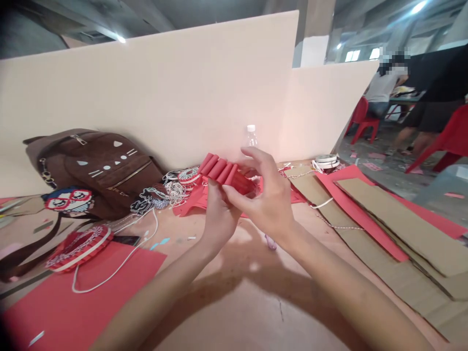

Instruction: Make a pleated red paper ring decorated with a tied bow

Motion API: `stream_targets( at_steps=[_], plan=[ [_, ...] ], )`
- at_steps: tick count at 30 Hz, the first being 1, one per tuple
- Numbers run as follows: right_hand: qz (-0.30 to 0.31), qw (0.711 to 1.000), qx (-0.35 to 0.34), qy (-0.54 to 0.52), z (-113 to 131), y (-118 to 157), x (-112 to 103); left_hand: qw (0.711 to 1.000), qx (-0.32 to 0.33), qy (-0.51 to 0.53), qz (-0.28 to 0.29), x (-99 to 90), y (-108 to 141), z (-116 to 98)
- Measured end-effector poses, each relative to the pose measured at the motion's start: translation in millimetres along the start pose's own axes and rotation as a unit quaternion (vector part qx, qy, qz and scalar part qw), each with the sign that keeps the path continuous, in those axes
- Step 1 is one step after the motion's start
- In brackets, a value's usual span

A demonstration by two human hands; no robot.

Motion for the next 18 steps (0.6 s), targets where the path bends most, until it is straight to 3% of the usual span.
stream_targets(
  at_steps=[18],
  plan=[
    [-0.008,0.999,0.009,0.036,2.1,8.2,6.6,0.999,0.035,-0.003,-0.035,-2.2,5.7,6.3]
  ],
)
Point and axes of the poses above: each hand's wrist, its own y-axis away from the middle knuckle, its own x-axis out of the palm, z = x × y, the point moved 1 cm from there along -y, towards the middle knuckle
